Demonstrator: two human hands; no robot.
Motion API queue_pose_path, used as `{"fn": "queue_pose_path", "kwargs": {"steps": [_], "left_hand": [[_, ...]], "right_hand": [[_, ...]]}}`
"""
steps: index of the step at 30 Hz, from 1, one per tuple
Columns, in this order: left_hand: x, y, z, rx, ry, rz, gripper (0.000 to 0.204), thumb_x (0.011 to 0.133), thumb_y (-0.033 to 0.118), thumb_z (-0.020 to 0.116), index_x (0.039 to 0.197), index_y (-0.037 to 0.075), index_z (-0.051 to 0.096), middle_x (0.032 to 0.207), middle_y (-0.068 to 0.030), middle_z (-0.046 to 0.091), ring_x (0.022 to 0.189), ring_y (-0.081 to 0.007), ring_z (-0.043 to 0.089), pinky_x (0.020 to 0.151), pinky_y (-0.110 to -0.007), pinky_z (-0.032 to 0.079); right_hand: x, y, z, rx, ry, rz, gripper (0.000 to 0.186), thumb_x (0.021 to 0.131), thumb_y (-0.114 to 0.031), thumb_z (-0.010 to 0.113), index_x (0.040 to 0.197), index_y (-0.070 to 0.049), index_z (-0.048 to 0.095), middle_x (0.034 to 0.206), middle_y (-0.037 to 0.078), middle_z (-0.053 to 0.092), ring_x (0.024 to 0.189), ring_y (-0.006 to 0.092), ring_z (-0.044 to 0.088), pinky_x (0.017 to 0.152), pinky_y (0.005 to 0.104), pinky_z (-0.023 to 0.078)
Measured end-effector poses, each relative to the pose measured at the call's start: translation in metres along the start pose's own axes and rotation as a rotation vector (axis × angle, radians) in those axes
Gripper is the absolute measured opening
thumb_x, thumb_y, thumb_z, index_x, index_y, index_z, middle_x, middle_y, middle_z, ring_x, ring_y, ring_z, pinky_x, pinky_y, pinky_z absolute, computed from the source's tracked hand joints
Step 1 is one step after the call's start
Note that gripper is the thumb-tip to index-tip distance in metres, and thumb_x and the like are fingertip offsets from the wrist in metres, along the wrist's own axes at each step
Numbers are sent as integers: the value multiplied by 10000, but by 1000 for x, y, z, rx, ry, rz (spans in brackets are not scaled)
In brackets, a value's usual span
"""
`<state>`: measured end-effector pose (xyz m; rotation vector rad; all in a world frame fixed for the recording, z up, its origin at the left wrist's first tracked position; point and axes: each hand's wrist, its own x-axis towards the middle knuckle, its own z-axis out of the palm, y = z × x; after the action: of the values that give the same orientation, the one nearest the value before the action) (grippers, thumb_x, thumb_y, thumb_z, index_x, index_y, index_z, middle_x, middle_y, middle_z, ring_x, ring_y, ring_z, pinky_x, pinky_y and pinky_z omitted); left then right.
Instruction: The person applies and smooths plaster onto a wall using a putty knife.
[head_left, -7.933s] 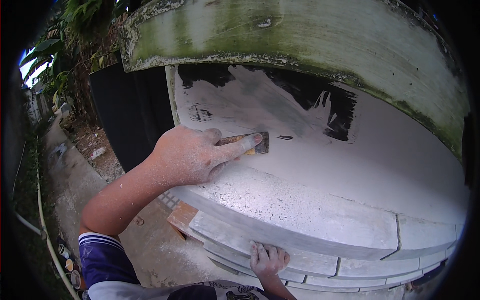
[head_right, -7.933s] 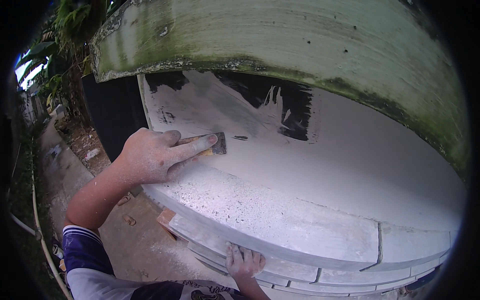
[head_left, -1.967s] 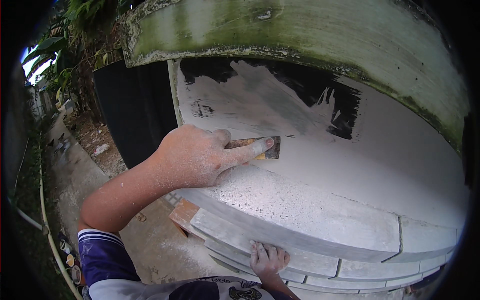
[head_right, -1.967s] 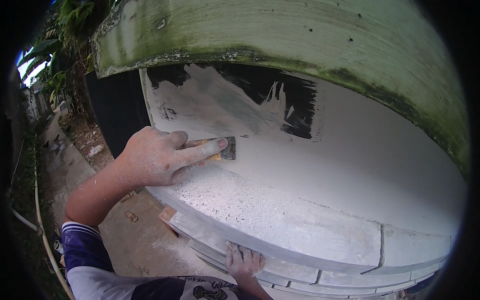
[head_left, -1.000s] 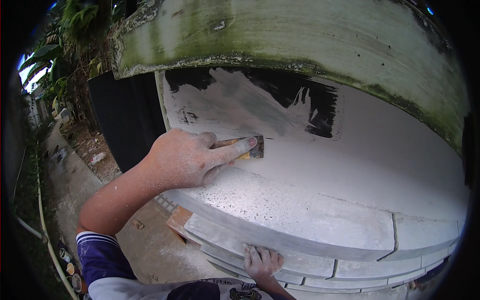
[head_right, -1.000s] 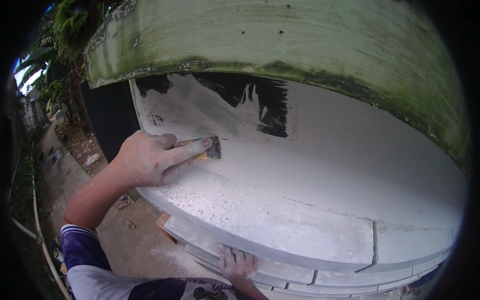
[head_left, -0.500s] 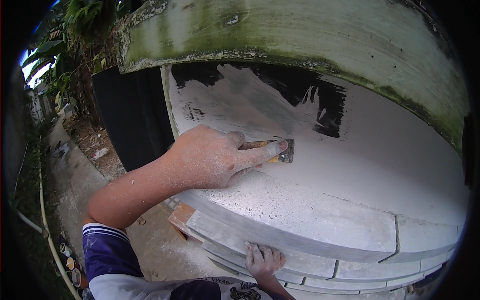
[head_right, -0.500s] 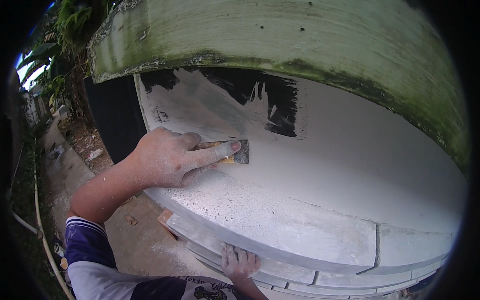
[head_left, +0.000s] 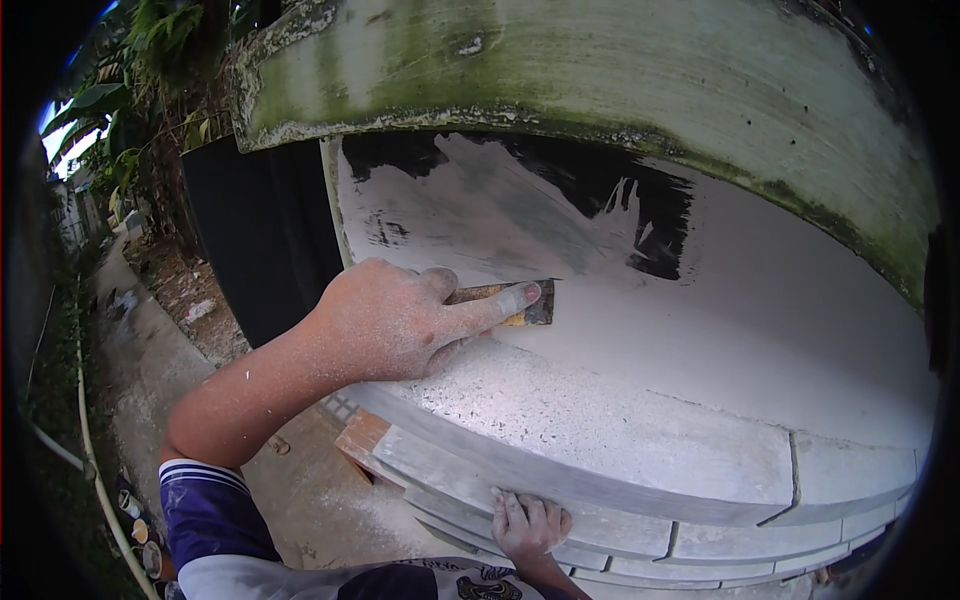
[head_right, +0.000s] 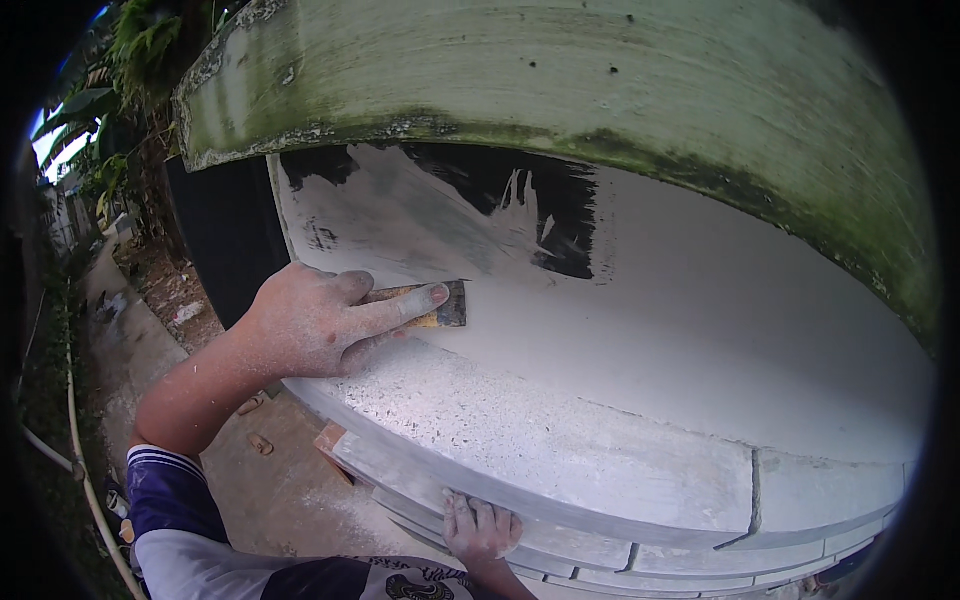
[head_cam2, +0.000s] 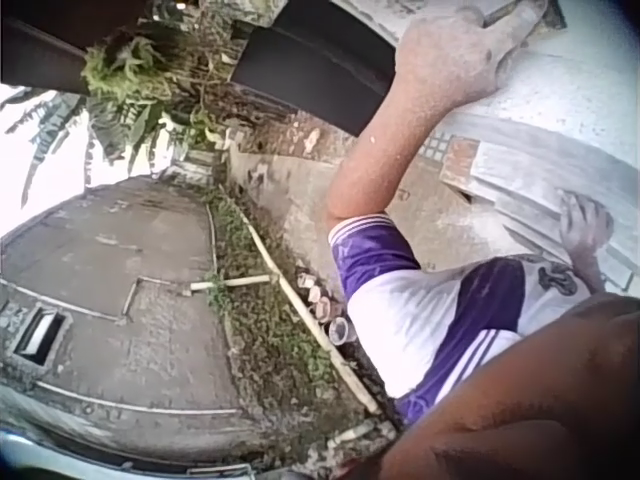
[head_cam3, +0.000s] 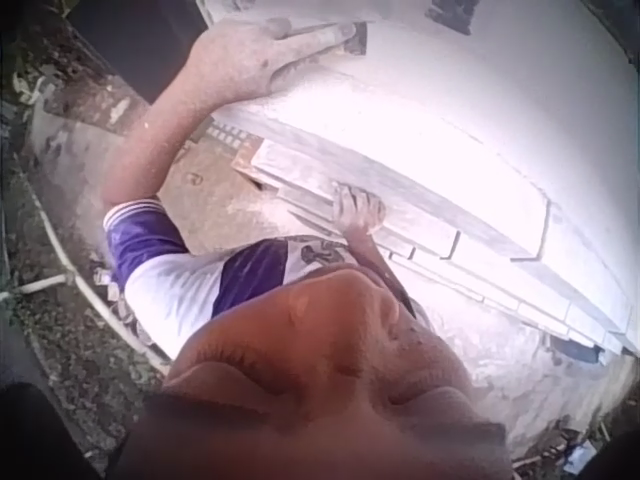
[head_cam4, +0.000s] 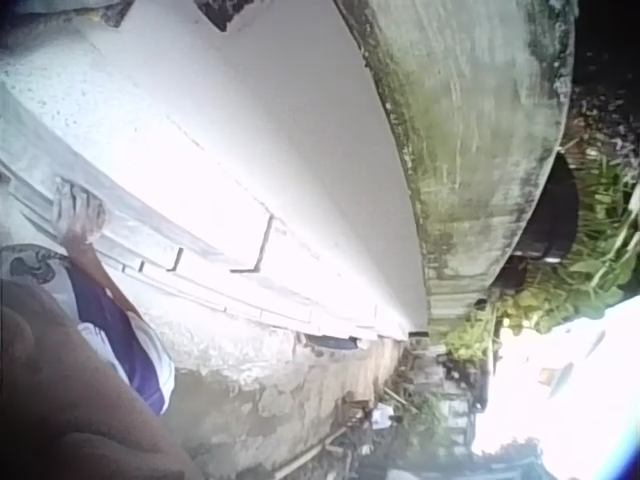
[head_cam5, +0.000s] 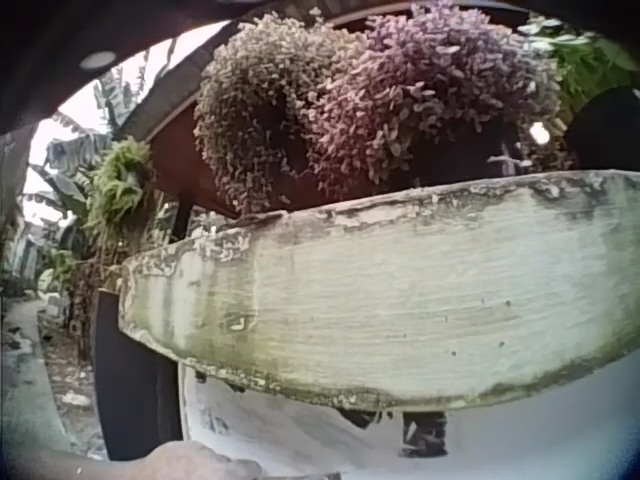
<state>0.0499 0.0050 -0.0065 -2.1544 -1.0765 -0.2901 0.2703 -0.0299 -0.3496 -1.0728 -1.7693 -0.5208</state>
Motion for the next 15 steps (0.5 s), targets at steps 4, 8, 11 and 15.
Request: {"fn": "queue_pose_path", "kwargs": {"steps": [4, 8, 11, 15], "left_hand": [[-2, -2, 3, 0, -14, -8, 693, 908, 350, 762, 1543, 430, 496, 735, -35, 650, 506, -199, 626, 427, -338, 482], [7, 5, -2, -9, -30, -7, 669, 908, 344, 765, 1527, 417, 522, 721, -38, 647, 522, -196, 640, 434, -334, 490], [-5, -2, -3, -17, -46, -38, 732, 881, 301, 771, 1546, 426, 492, 753, -40, 663, 542, -207, 654, 443, -339, 501], [0, -2, -3, 11, -48, -38, 749, 872, 297, 773, 1551, 428, 485, 767, -39, 673, 552, -208, 658, 449, -343, 505]], "right_hand": [[-3, 1, 1, -20, -12, -13, 130, 835, -319, 834, 904, -212, 808, 833, -53, 673, 787, 177, 630, 757, 398, 410], [-1, 1, -1, -25, 7, -15, 132, 839, -328, 833, 891, -212, 797, 825, -57, 664, 786, 170, 628, 750, 388, 406], [0, 2, -1, -26, 3, -9, 132, 841, -331, 831, 890, -213, 797, 823, -57, 661, 780, 171, 623, 748, 384, 404], [-5, 2, 1, 0, -12, 8, 120, 826, -307, 838, 877, -204, 807, 822, -41, 668, 801, 204, 628, 789, 416, 392]]}}
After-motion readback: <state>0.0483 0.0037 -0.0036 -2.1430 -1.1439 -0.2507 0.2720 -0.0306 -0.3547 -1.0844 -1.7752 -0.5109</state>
